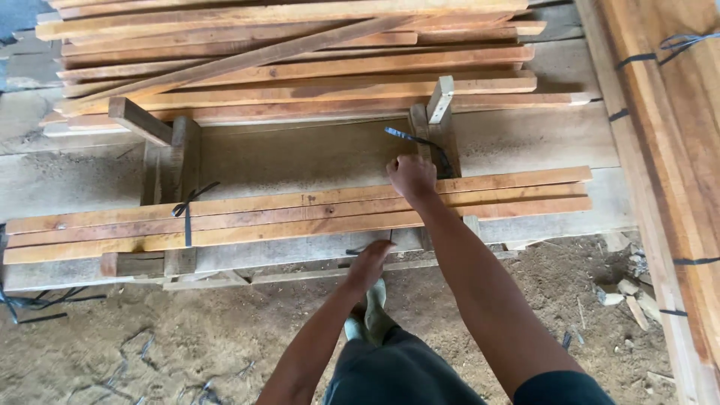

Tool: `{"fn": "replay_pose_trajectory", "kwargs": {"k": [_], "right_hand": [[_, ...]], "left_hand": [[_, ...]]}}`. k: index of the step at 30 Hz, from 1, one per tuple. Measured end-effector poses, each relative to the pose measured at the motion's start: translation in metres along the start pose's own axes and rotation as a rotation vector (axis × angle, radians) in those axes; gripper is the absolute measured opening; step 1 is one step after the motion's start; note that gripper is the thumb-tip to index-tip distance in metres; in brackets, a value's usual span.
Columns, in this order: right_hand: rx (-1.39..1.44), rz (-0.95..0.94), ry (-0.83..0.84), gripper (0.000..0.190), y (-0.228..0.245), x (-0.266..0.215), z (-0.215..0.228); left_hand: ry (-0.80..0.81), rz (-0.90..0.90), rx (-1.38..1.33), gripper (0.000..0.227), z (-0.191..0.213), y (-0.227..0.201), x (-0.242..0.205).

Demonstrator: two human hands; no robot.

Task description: Bundling pieces of lumber together using plastic straps.

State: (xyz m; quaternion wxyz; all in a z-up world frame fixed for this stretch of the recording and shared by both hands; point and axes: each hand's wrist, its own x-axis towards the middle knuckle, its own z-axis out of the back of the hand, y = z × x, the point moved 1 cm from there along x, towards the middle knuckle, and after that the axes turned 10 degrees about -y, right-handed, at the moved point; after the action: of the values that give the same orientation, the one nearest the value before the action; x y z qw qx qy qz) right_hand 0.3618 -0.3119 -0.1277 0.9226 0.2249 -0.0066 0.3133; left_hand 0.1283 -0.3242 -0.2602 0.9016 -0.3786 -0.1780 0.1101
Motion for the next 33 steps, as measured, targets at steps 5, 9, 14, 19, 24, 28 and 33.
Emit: {"fn": "replay_pose_trajectory", "kwargs": {"k": [5,9,14,19,24,28,33], "right_hand": [[-0.347,0.252,0.166,0.028,-0.002,0.004,0.003],[-0.438,0.283,0.259,0.024,-0.010,-0.006,0.014],[-0.281,0.104,0.396,0.025,-0.019,-0.044,0.051],[-0.032,0.035,0.379,0.033,0.010,-0.105,0.133],[0.098,-0.018,0.364,0.035,0.024,-0.134,0.163],[0.539,-0.101,0.467,0.018,0.036,-0.117,0.191],[0.999,-0.187,0.529,0.020,0.029,-0.079,0.193]], "left_hand": [[-0.007,0.138,-0.154,0.031,0.024,-0.026,-0.009],[0.014,0.154,-0.099,0.030,0.018,-0.018,-0.025],[-0.054,0.165,-0.108,0.032,0.047,-0.046,-0.035],[-0.114,0.235,-0.246,0.032,0.064,-0.076,-0.031],[-0.242,0.198,-0.360,0.032,0.047,-0.074,-0.043],[-0.197,0.270,-0.424,0.037,0.066,-0.085,-0.038],[-0.244,0.212,-0.404,0.039,0.094,-0.117,-0.008]]}}
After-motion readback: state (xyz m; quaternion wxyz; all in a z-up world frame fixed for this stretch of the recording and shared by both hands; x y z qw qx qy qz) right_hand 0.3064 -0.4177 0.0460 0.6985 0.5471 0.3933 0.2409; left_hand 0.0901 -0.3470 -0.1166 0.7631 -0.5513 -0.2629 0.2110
